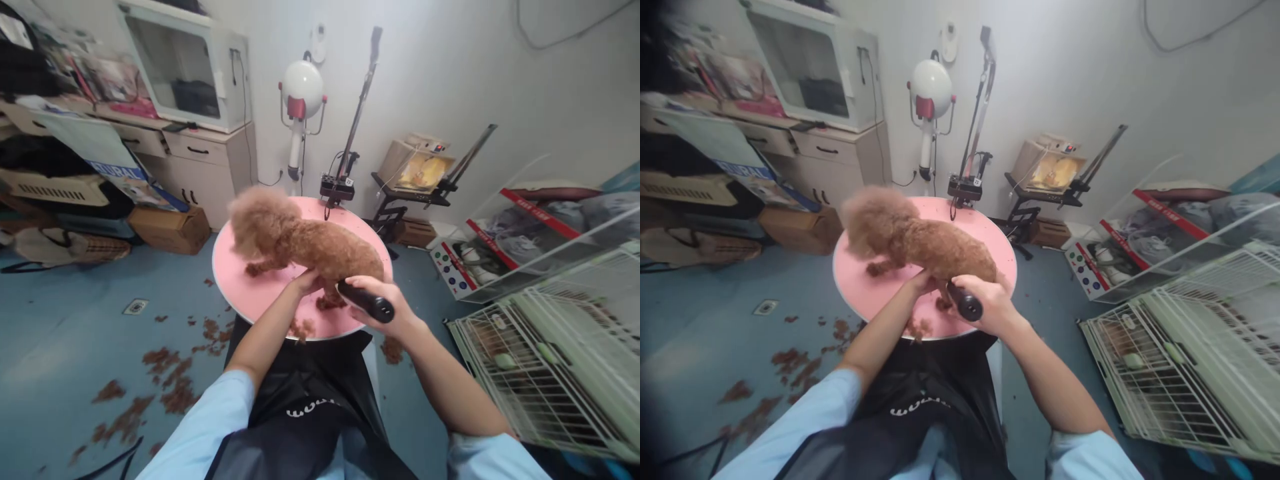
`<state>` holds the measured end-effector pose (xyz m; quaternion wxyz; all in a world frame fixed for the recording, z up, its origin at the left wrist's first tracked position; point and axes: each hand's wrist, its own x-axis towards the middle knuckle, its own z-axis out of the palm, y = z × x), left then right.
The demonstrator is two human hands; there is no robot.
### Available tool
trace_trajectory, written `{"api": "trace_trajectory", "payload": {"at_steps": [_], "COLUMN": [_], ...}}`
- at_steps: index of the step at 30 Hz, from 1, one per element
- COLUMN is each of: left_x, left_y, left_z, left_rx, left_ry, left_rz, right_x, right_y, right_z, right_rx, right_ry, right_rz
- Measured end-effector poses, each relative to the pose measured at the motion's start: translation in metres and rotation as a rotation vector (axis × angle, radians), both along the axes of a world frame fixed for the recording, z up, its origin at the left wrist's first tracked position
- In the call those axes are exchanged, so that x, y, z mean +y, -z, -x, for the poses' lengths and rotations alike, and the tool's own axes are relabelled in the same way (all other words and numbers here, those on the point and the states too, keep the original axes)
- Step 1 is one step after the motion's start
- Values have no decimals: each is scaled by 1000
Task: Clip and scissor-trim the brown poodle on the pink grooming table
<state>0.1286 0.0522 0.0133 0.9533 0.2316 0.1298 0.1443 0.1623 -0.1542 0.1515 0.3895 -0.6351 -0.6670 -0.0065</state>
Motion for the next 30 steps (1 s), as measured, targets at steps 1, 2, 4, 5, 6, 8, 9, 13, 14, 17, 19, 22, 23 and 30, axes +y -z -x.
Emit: {"api": "trace_trajectory", "payload": {"at_steps": [1,2,4,5,6,8,9,13,14,17,19,22,23,30], "left_x": [2,4,5,5,4,1,0,-8,-9,-12,-12,-12,-12,-2], "left_y": [1,2,3,4,4,5,4,2,2,2,4,5,5,-11], "left_z": [-1,-3,-6,-8,-9,-10,-10,-8,-8,-10,-13,-16,-16,-1], "left_rx": [-9,-19,-46,-60,-76,-110,-127,-194,-221,-284,-280,-266,-269,-321], "left_ry": [39,76,136,163,188,234,252,274,270,258,273,290,283,233], "left_rz": [2,1,4,5,5,5,5,12,13,12,8,10,14,-78], "right_x": [1,2,0,-1,-1,4,9,32,34,26,17,14,17,4], "right_y": [7,14,20,20,18,11,9,22,28,34,26,18,22,100], "right_z": [6,12,20,23,26,32,35,51,54,60,57,51,49,60], "right_rx": [-67,-117,-163,-163,-154,-152,-173,-296,-296,-272,-254,-227,-233,-118], "right_ry": [5,12,28,45,71,133,159,221,235,250,265,317,321,221], "right_rz": [57,98,107,59,-23,-193,-229,45,119,139,17,-39,23,305]}}
